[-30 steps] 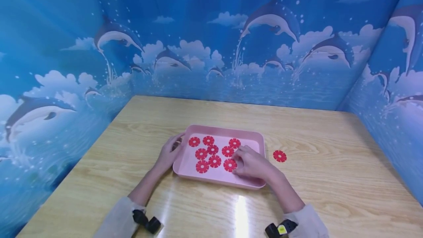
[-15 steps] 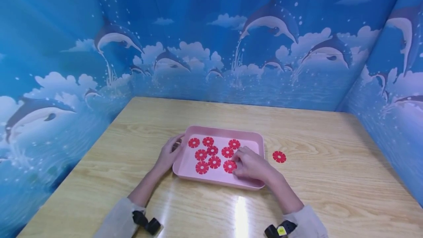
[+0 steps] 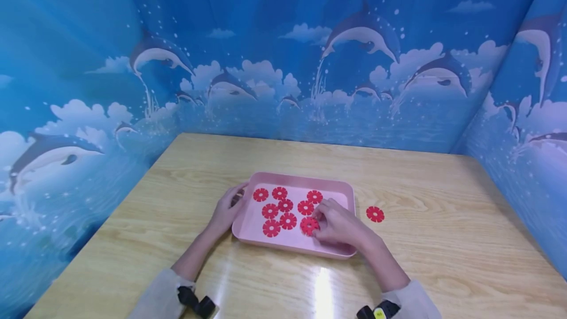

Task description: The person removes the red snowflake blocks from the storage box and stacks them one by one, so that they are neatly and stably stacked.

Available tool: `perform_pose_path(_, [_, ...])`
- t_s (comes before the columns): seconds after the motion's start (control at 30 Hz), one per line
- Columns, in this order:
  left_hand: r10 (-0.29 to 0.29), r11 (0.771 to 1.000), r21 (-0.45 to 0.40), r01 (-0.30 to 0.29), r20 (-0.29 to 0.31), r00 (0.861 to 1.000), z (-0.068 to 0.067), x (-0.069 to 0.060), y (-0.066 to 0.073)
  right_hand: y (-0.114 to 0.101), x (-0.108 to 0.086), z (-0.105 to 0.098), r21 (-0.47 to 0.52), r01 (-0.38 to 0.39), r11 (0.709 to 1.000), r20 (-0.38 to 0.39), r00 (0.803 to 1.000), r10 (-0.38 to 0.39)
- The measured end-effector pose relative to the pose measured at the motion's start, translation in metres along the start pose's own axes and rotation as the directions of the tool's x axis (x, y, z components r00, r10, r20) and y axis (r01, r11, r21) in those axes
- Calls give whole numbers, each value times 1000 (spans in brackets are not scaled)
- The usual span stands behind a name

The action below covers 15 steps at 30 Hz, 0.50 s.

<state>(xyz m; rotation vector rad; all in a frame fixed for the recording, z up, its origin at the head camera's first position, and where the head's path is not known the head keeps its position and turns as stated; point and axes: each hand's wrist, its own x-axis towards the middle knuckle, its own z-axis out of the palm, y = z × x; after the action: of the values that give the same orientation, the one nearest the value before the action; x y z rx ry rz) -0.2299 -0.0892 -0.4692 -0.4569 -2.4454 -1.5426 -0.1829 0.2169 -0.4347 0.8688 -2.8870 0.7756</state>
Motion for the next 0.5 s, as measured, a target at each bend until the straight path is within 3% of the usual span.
perform_pose_path(0.17, [-2, 1000, 7, 2, 0, 1000, 1, 0, -1, 0, -2, -5, 34, 13, 999, -9, 1000, -12])
perform_pose_path(0.5, [5, 1000, 6, -5, 0, 1000, 0, 0, -1, 3, -11, -23, 131, -49, 990, -18, 998, 52])
